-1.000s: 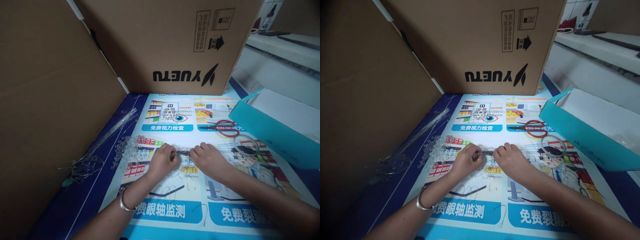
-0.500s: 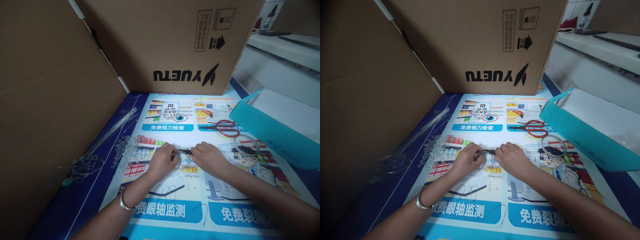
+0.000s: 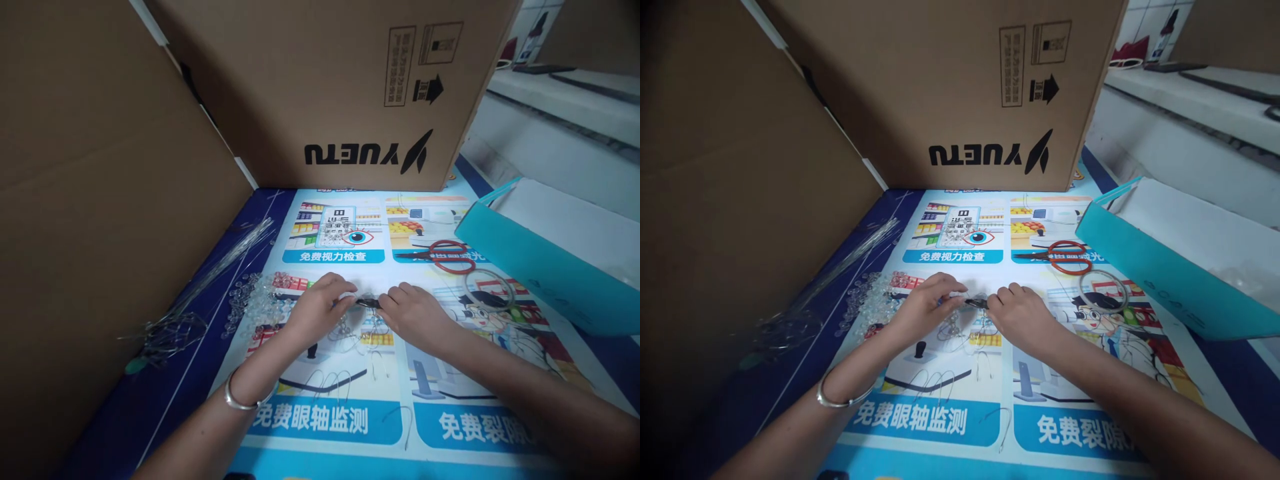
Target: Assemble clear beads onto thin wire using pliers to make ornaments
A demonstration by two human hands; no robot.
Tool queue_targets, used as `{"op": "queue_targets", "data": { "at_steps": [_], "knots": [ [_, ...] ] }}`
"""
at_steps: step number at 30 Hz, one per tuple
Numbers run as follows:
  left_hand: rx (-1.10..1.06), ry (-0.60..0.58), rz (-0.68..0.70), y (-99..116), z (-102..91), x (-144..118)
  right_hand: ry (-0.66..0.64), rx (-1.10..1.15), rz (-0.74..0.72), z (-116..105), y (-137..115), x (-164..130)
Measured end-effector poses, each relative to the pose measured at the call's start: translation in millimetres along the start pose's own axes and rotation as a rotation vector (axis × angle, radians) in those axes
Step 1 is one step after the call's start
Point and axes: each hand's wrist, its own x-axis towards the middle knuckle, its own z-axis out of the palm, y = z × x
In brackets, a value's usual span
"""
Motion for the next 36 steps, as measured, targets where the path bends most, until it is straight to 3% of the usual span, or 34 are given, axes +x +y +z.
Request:
{"op": "queue_targets", "data": {
  "at_steps": [4,8,14,23,36],
  "knots": [
    [0.012,-0.104,0.052,6,0.5,9,-0.002,0.005,0.008,0,0,-1],
    [0.002,-0.135,0.07,5,3.4,13,-0.013,0.005,0.009,1,-1,-1],
    [-0.019,-0.123,0.066,2,5.7,11,-0.086,0.064,0.01,-9,7,-1],
    [-0.07,-0.105,0.092,-3,4.5,9,-0.175,0.26,-0.009,-24,43,-7],
    [-0.041,-0.039,0.14,-3,9.3,8,-0.156,0.094,-0.029,-20,26,6]
  ]
}}
